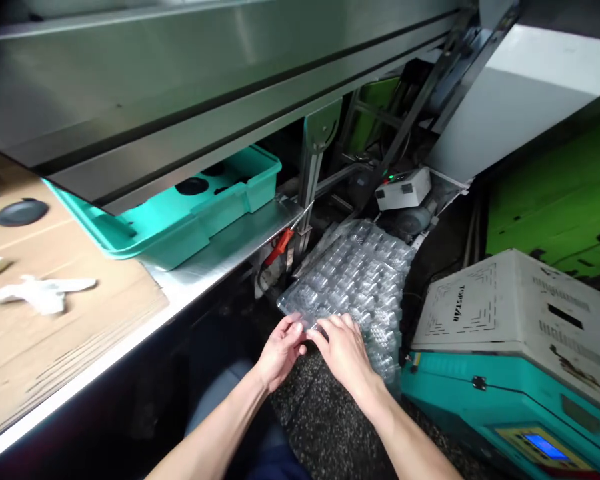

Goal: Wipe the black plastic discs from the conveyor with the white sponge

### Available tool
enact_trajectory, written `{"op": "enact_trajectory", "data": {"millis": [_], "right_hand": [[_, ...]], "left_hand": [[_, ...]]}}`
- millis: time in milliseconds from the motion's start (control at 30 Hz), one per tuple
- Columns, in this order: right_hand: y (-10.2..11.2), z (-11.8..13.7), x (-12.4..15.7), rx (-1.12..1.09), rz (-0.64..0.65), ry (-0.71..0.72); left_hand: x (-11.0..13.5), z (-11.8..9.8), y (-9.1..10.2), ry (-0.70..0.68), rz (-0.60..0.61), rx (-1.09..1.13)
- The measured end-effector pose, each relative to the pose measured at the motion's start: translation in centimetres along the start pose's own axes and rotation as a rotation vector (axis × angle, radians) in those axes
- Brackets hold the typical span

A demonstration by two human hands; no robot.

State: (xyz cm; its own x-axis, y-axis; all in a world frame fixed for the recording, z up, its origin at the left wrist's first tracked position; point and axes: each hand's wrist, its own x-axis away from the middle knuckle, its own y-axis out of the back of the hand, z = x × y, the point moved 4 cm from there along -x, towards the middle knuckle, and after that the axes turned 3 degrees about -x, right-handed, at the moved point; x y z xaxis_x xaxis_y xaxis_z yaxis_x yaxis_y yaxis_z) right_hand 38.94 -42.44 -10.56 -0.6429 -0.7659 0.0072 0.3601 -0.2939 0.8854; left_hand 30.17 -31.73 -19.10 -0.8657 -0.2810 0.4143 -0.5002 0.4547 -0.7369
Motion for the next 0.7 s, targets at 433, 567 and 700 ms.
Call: {"op": "enact_trajectory", "data": {"millis": [433,567,700], "right_hand": [[7.9,-4.4,-2.4,-0.405,-0.206,-0.223],[8.7,-4.8,-2.8,-0.306,-0.172,-0.154],[6.7,-1.3,-2.7,-0.072,-0.182,-0.03]], "left_hand": [[-1.6,0.1,-0.9,-0.065,-0.113,-0.065],[-1.5,2.8,1.8,0.029,-0.194,-0.063],[-1.3,5.2,4.4,0.134,-0.314,-0.081]]}}
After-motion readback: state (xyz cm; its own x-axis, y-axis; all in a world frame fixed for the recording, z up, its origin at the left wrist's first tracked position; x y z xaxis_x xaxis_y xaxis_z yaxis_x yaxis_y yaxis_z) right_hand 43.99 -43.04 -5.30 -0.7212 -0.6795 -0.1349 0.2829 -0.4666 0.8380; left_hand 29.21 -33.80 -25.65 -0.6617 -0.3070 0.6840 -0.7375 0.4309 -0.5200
